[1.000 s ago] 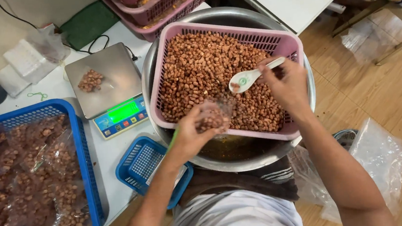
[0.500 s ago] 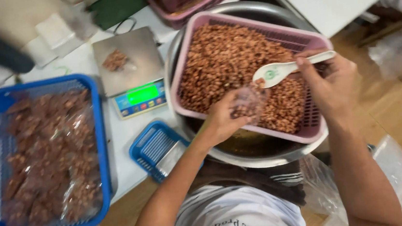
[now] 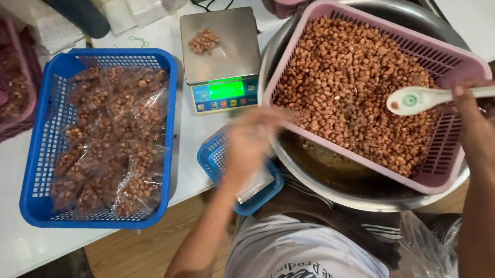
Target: Scooping peanuts from a basket into small plastic bags and weighing them on a digital scale for portioning.
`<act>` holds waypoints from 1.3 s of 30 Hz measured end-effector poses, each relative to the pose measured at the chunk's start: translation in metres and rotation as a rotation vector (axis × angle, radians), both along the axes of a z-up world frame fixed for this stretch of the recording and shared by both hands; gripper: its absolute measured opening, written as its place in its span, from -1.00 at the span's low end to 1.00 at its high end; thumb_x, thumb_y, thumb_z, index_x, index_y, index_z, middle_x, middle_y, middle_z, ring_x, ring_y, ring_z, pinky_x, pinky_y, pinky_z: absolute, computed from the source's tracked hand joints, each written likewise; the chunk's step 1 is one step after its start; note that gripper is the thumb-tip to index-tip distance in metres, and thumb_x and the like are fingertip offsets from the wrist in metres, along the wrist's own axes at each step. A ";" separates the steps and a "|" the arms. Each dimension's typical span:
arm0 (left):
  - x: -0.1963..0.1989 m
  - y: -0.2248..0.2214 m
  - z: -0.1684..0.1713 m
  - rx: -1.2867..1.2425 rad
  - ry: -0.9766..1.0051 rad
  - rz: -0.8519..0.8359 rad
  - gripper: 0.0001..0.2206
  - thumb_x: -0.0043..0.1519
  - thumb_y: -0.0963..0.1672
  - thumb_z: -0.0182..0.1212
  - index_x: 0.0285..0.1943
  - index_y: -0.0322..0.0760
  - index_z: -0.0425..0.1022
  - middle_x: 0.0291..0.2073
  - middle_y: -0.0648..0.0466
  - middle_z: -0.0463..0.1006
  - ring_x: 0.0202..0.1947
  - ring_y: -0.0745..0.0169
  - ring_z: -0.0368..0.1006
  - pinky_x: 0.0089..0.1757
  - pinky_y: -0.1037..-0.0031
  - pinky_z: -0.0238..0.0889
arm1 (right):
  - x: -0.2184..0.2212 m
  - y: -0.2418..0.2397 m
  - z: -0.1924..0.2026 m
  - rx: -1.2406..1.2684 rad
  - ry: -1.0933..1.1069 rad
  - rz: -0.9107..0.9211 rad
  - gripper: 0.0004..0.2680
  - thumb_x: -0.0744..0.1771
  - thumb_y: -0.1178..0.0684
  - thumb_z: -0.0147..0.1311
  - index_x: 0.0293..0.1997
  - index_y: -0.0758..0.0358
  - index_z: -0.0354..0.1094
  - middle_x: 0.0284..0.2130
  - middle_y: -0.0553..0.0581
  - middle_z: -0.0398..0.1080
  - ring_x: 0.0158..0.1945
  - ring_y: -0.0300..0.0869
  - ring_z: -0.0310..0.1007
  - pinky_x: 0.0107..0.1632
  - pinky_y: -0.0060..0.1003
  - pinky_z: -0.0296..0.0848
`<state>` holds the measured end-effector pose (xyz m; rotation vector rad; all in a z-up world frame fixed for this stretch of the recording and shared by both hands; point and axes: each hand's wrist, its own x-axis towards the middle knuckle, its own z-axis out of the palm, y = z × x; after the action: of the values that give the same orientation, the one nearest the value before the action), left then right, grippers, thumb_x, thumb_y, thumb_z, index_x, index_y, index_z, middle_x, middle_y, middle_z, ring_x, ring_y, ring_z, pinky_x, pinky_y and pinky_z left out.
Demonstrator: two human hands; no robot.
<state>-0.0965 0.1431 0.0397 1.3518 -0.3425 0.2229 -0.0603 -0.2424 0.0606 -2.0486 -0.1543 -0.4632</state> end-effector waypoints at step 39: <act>0.045 -0.058 -0.039 -0.035 0.634 -0.230 -0.83 0.12 -0.19 0.49 -0.27 -0.50 0.65 -0.72 -0.02 0.41 -0.78 0.34 0.28 -0.67 0.49 0.24 | 0.035 0.030 -0.030 0.588 0.514 -0.140 -0.90 0.34 0.24 0.16 -0.13 0.49 0.44 -0.35 0.25 0.41 -0.29 0.00 0.60 -0.25 -0.06 0.72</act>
<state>-0.0511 0.0852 0.0004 1.2640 0.0428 -0.3870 -0.0257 -0.2122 0.0308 -1.5364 0.3952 -0.0369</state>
